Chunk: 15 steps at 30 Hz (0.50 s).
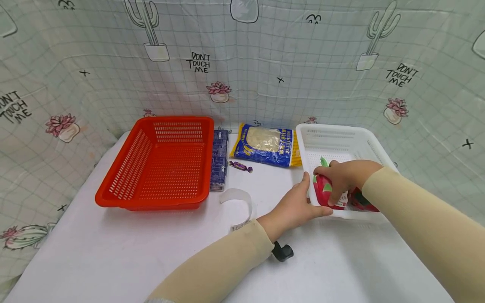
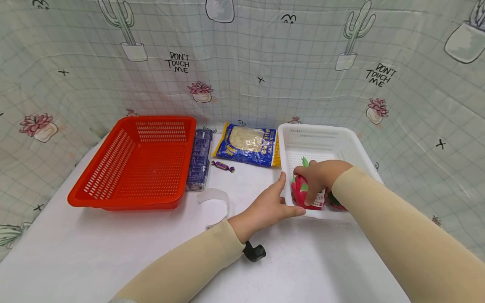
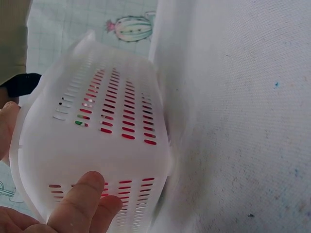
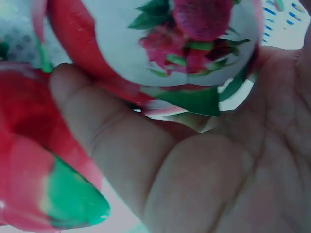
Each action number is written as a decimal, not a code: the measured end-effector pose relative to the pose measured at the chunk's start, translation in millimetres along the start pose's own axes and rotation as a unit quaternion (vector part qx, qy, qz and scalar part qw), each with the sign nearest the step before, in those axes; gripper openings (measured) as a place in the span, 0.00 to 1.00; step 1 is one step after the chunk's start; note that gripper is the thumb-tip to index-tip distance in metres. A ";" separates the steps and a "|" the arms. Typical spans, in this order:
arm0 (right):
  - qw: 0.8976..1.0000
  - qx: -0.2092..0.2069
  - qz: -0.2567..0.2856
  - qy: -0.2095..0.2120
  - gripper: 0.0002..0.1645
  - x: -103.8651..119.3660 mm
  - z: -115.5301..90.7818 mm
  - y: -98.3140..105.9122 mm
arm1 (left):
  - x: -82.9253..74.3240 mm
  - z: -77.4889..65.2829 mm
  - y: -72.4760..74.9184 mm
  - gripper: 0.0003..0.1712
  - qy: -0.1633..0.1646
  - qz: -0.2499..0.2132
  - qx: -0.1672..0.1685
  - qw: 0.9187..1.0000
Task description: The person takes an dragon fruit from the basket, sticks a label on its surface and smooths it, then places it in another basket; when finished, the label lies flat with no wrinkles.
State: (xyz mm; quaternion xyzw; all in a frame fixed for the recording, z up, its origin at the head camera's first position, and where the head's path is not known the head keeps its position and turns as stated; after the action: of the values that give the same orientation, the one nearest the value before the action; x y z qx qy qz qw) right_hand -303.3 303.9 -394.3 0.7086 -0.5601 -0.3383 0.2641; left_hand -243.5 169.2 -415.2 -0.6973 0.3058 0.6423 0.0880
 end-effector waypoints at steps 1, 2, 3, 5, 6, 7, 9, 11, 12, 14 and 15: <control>1.000 0.000 -0.002 0.000 0.75 -0.4 -1.5 0.6 | -0.4 0.1 -0.6 0.68 -0.002 0.000 0.001 1.000; 1.000 0.000 -0.001 0.002 0.74 -0.6 -2.7 1.2 | -0.7 0.1 -1.1 0.68 -0.003 0.000 0.001 1.000; 1.000 -0.002 -0.001 0.005 0.73 -0.5 -3.9 1.9 | -0.8 0.3 -1.3 0.68 -0.004 0.001 0.001 1.000; 1.000 -0.007 -0.002 0.010 0.72 -0.4 -5.7 3.7 | -0.8 0.3 -1.3 0.68 -0.005 0.002 -0.001 1.000; 1.000 -0.010 -0.003 0.012 0.71 -0.3 -6.4 4.6 | -0.8 0.4 -1.0 0.69 -0.005 0.004 -0.002 1.000; 1.000 -0.013 -0.003 0.015 0.71 0.1 -6.4 5.2 | -0.8 0.3 -0.7 0.69 -0.005 0.006 -0.004 1.000; 1.000 -0.016 -0.002 0.018 0.71 0.6 -6.5 6.0 | -0.7 0.4 0.0 0.69 -0.006 0.007 -0.005 1.000; 1.000 -0.016 0.002 0.019 0.70 1.0 -6.4 6.0 | -0.5 0.7 0.0 0.69 -0.007 0.008 -0.005 1.000; 1.000 -0.015 0.004 0.019 0.70 1.2 -6.2 5.9 | -0.5 0.7 0.1 0.69 -0.008 0.008 -0.005 1.000; 1.000 -0.014 0.006 0.020 0.70 1.6 -6.4 5.8 | -0.3 0.6 0.0 0.69 -0.007 0.007 -0.004 1.000; 1.000 -0.013 0.009 0.019 0.70 1.7 -6.5 5.8 | -0.2 0.7 -0.1 0.69 -0.007 0.007 -0.004 1.000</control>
State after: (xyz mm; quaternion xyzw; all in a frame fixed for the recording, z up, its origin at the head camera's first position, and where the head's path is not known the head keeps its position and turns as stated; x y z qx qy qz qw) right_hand -301.5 300.9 -386.1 0.7067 -0.5565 -0.3296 0.2867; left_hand -244.0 169.7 -415.1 -0.6911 0.3073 0.6489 0.0827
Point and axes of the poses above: each hand's wrist, its own z-axis towards the middle knuckle, its own y-axis out of the back of the hand, x = y × z, the point moved 10 cm from there along z, towards the middle knuckle, and after that the axes turned 8 degrees about -z, right-handed, at the moved point
